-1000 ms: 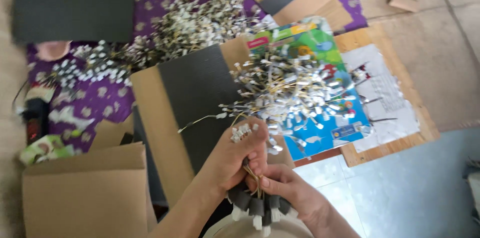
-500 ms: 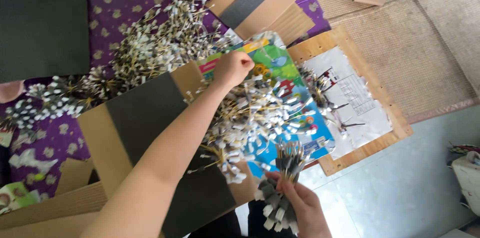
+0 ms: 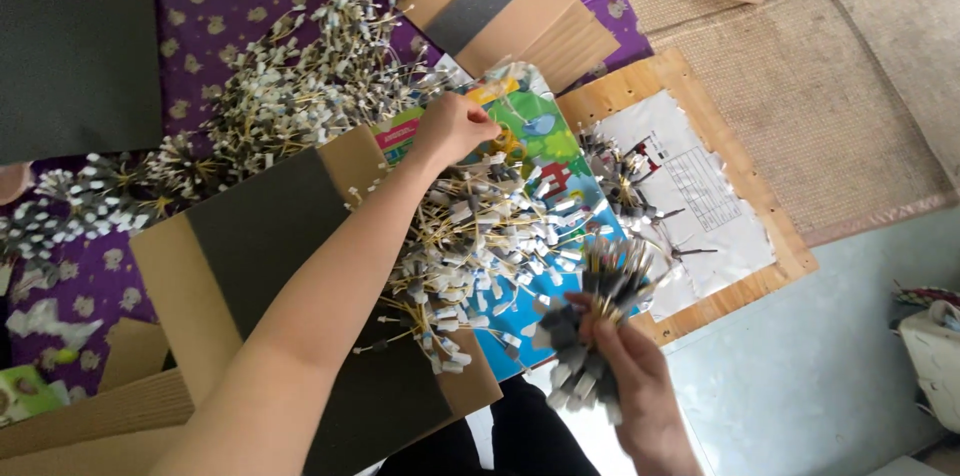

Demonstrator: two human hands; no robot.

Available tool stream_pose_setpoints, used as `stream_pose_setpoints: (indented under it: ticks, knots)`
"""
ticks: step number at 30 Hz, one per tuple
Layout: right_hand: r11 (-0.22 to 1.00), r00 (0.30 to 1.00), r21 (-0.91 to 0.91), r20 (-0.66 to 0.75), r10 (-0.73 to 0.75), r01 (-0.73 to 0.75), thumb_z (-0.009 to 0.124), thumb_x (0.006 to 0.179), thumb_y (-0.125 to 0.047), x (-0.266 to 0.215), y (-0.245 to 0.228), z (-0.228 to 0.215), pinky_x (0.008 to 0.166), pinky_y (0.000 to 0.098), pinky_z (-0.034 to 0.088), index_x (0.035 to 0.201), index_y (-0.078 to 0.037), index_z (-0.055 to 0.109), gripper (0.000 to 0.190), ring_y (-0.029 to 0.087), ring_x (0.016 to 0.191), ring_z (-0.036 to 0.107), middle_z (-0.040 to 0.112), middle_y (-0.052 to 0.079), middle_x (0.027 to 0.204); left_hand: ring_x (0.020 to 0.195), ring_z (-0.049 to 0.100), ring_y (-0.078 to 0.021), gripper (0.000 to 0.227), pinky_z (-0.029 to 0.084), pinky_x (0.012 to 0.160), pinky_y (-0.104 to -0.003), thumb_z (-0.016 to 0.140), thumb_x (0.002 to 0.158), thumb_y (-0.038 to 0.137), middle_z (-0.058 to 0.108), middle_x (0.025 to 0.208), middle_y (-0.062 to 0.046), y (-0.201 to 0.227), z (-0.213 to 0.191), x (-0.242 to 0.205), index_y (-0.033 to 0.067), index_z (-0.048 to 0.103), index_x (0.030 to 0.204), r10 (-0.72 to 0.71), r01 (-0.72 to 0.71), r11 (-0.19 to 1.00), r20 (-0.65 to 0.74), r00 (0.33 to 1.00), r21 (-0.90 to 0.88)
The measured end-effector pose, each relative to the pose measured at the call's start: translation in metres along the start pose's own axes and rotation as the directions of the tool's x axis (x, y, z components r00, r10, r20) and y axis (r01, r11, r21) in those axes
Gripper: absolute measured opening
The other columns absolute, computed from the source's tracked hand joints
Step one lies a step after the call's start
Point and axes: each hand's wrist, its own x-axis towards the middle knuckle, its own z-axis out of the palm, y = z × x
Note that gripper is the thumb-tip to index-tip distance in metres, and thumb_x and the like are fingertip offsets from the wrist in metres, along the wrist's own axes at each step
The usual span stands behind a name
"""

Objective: Sorting and untangling small white-tipped wires from a large pile on a workspace

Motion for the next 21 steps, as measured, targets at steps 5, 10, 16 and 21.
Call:
stream_pose_setpoints:
  ticks: [5, 10, 16, 21]
  knots:
    - [1.0, 0.99, 0.02, 0.143, -0.007, 0.005, 0.052, 0.097, -0.023, 0.022, 0.0, 0.01, 0.056, 0.0302, 0.04, 0.081, -0.005, 0.06, 0.025, 0.019, 0.068, 0.054, 0.057, 0.013, 0.103, 0.07, 0.064, -0.0105, 0.014, 0.052, 0.065, -0.019, 0.069, 0.082, 0.017, 0.072, 0.081, -0.003, 0.064, -0.057, -0.106, 0.0078, 0.073, 0.092, -0.029, 0.08, 0.961, 0.192, 0.981, -0.265]
    - [0.987, 0.943, 0.144, 0.333, 0.022, -0.074, 0.054, 0.098, -0.022, 0.019, 0.007, 0.034, 0.059, 0.0278, 0.038, 0.085, -0.003, 0.062, 0.025, 0.016, 0.065, 0.052, 0.056, 0.005, 0.076, 0.064, 0.057, -0.0109, 0.012, 0.045, 0.058, -0.024, 0.067, 0.082, 0.02, 0.067, 0.07, -0.002, 0.072, -0.073, -0.195, 0.0091, 0.072, 0.083, 0.045, 0.054, 0.906, 0.222, 0.974, -0.42]
    - [0.971, 0.883, 0.18, 0.465, 0.055, -0.155, 0.056, 0.097, -0.024, -0.004, 0.013, 0.064, 0.071, 0.0258, 0.039, 0.082, -0.004, 0.058, 0.026, 0.015, 0.076, 0.053, 0.058, 0.007, 0.085, 0.057, 0.051, -0.0087, 0.005, 0.041, 0.056, -0.026, 0.071, 0.074, 0.018, 0.061, 0.064, 0.003, 0.059, -0.077, -0.269, 0.014, 0.069, 0.073, 0.079, -0.084, 0.947, -0.029, 0.996, -0.309]
    - [0.976, 0.733, 0.178, 0.679, -0.029, -0.127, 0.053, 0.097, -0.025, -0.032, 0.01, 0.073, 0.079, 0.0324, 0.041, 0.075, -0.004, 0.055, 0.03, 0.022, 0.089, 0.054, 0.055, 0.013, 0.104, 0.06, 0.045, -0.0087, 0.012, 0.038, 0.057, -0.027, 0.062, 0.084, 0.023, 0.053, 0.063, 0.003, 0.043, -0.08, -0.303, 0.0131, 0.062, 0.076, -0.057, 0.06, 0.872, 0.021, 0.998, -0.486]
